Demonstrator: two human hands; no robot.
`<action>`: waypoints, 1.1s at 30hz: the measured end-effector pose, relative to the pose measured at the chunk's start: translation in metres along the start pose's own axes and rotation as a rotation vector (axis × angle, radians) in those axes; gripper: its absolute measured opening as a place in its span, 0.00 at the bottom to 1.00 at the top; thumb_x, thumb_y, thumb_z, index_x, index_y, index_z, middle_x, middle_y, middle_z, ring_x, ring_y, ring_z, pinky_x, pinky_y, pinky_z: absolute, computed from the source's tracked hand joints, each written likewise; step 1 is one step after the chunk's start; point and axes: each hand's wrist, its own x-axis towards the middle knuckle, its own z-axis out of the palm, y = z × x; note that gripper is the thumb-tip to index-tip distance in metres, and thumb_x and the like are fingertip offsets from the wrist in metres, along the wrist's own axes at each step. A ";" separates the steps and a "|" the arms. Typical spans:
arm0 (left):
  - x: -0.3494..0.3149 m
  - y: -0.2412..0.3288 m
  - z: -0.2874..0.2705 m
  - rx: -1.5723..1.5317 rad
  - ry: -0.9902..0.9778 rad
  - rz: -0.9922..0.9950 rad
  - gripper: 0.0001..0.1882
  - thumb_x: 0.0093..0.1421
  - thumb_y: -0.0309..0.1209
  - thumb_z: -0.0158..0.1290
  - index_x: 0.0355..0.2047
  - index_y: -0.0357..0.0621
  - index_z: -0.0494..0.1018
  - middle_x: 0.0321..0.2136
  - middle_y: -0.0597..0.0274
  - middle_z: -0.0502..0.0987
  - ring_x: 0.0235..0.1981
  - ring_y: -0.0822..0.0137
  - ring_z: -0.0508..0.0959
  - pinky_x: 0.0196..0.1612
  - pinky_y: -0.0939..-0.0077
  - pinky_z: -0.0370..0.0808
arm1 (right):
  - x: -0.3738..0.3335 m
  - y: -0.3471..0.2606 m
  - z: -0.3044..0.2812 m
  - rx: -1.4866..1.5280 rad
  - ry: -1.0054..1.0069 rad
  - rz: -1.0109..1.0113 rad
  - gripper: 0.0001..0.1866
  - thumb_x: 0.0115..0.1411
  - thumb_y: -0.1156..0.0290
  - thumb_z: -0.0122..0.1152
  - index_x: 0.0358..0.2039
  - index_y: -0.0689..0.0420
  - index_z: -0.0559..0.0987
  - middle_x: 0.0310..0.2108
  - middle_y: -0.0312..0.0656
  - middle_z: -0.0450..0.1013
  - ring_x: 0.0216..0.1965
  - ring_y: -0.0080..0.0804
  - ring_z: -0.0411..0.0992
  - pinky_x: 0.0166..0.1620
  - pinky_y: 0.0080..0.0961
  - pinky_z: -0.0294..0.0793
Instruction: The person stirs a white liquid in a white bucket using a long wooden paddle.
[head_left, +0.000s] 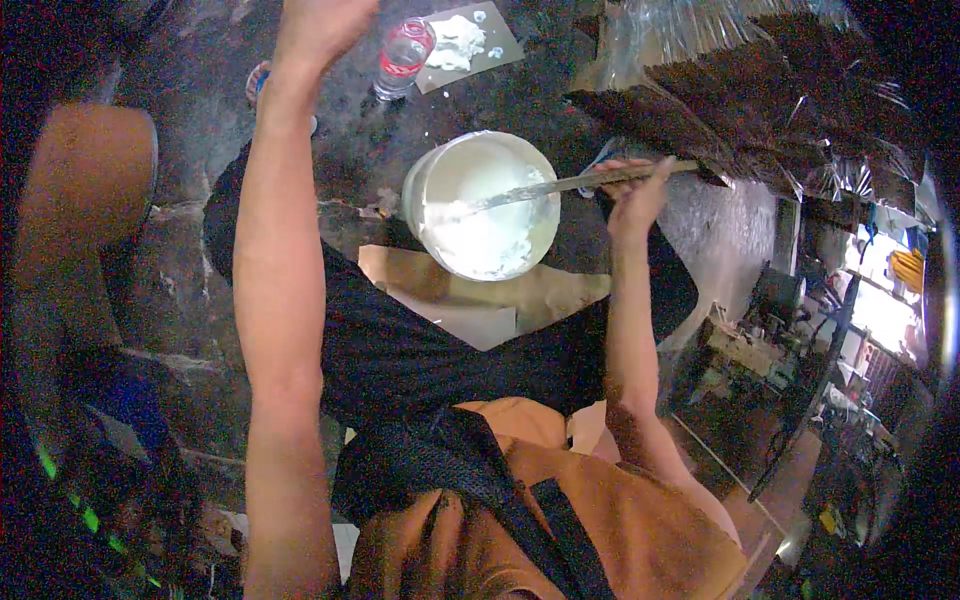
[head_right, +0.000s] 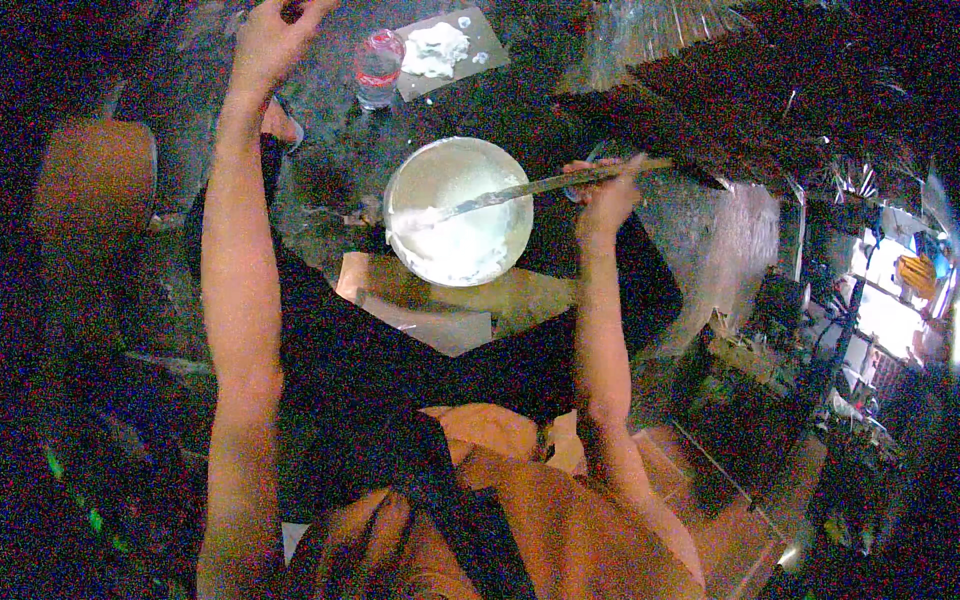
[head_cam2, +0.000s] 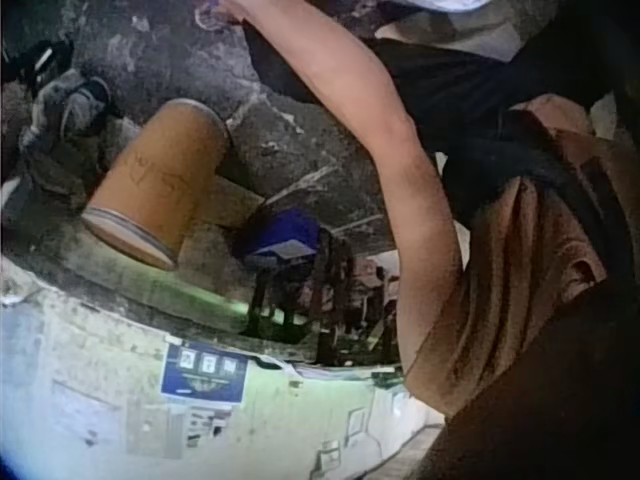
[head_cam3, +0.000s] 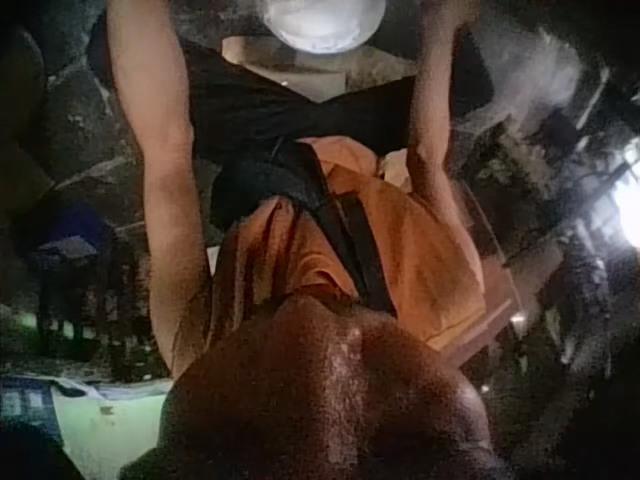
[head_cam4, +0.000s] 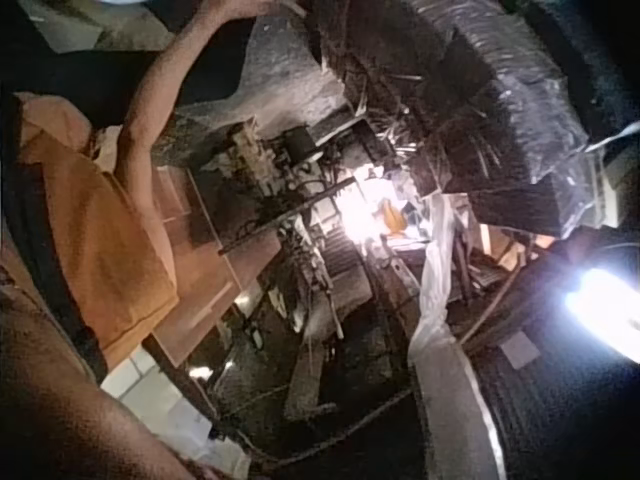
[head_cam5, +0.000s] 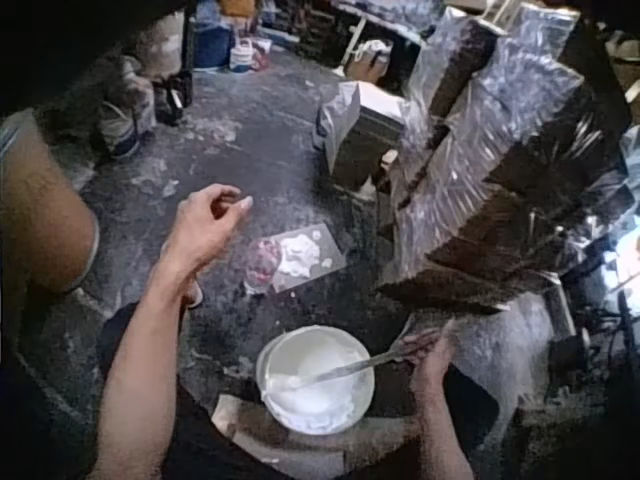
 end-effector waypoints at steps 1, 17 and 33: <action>-0.001 0.001 -0.001 0.002 -0.001 -0.002 0.20 0.56 0.40 0.57 0.42 0.35 0.75 0.32 0.50 0.80 0.34 0.61 0.81 0.38 0.71 0.76 | 0.002 -0.009 -0.002 0.041 0.015 -0.002 0.30 0.64 0.38 0.37 0.33 0.57 0.67 0.27 0.50 0.75 0.25 0.43 0.75 0.29 0.35 0.77; 0.000 0.003 0.002 0.050 -0.005 0.021 0.21 0.56 0.41 0.56 0.43 0.34 0.75 0.33 0.49 0.80 0.35 0.61 0.81 0.39 0.71 0.76 | -0.007 -0.037 -0.004 -0.155 -0.030 -0.354 0.30 0.66 0.42 0.33 0.38 0.62 0.66 0.30 0.55 0.75 0.34 0.49 0.76 0.42 0.44 0.76; 0.001 0.004 0.003 0.064 -0.011 0.031 0.22 0.57 0.41 0.56 0.43 0.34 0.75 0.34 0.50 0.80 0.36 0.62 0.80 0.39 0.71 0.75 | -0.057 0.048 0.029 -0.200 -0.004 -0.734 0.40 0.63 0.35 0.24 0.38 0.64 0.67 0.31 0.52 0.75 0.30 0.44 0.76 0.47 0.41 0.72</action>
